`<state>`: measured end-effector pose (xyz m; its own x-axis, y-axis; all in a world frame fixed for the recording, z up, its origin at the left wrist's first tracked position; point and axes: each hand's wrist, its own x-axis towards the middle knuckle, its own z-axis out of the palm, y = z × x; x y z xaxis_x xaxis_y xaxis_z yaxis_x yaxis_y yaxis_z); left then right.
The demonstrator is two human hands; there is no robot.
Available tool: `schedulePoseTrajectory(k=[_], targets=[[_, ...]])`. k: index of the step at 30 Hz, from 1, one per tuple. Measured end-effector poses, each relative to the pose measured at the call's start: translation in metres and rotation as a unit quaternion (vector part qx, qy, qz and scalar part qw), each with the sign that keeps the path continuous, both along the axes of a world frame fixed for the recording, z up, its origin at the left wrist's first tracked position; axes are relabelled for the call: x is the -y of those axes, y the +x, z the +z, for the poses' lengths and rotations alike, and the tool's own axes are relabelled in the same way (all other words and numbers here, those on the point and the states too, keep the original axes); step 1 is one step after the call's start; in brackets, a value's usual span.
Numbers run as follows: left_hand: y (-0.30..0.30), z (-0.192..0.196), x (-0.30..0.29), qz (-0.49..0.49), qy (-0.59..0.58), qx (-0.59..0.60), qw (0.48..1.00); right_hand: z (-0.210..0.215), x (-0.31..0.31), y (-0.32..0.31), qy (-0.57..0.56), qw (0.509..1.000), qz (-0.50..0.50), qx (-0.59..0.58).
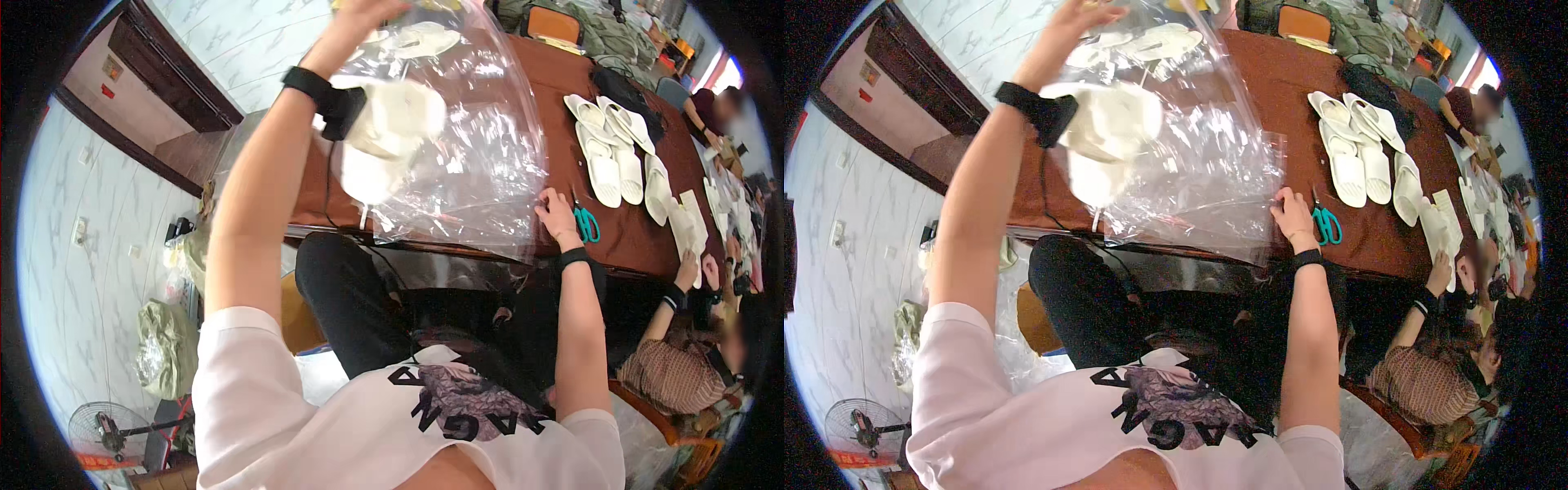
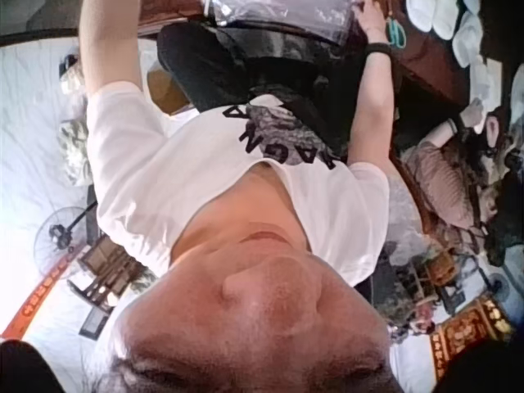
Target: Packaging white slippers into plastic bags at a manufacturing workstation.
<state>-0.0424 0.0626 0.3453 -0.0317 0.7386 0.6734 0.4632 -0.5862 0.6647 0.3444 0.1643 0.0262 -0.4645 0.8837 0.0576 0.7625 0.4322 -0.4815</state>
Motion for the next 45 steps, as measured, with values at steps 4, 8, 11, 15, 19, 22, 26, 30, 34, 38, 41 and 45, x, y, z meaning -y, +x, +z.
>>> schedulePoseTrajectory(k=[4, 8, 11, 15, 19, 22, 26, 30, 34, 38, 41, 45], targets=[[-0.003, -0.093, -0.030, 0.068, -0.082, -0.117, 0.987, -0.010, -0.002, 0.002, 0.016, 1.000, 0.004, -0.006], [0.005, -0.198, 0.014, 0.128, -0.103, -0.237, 0.958, -0.025, -0.018, 0.022, 0.066, 0.998, 0.007, -0.016], [-0.008, -0.270, 0.050, 0.163, -0.235, -0.189, 0.939, -0.015, -0.012, 0.017, 0.110, 0.990, -0.014, -0.089], [-0.002, -0.318, 0.066, 0.178, -0.273, -0.104, 0.940, 0.004, -0.020, 0.016, 0.151, 0.960, -0.076, -0.222], [0.023, -0.330, 0.075, 0.264, -0.260, -0.148, 0.917, 0.042, -0.016, 0.003, -0.007, 0.951, -0.109, -0.290], [0.033, -0.331, 0.078, 0.286, -0.224, -0.134, 0.922, 0.054, -0.022, -0.008, -0.103, 0.969, -0.064, -0.213], [0.021, -0.341, 0.082, 0.298, -0.185, -0.113, 0.930, 0.068, -0.028, -0.043, -0.344, 0.928, 0.061, -0.129], [0.020, -0.339, 0.086, 0.309, -0.191, -0.144, 0.920, 0.055, -0.029, -0.074, -0.289, 0.877, 0.143, -0.357], [0.034, -0.340, 0.081, 0.301, -0.189, -0.137, 0.925, 0.023, -0.048, -0.074, -0.339, 0.905, 0.116, -0.230], [0.030, -0.346, 0.086, 0.302, -0.179, -0.106, 0.930, 0.033, -0.043, -0.094, -0.326, 0.932, 0.115, -0.111], [0.026, -0.345, 0.085, 0.307, -0.191, -0.120, 0.925, 0.045, -0.036, -0.108, -0.345, 0.929, 0.083, -0.102], [0.027, -0.341, 0.082, 0.311, -0.200, -0.146, 0.918, 0.047, -0.031, -0.098, -0.429, 0.875, 0.088, -0.205]])
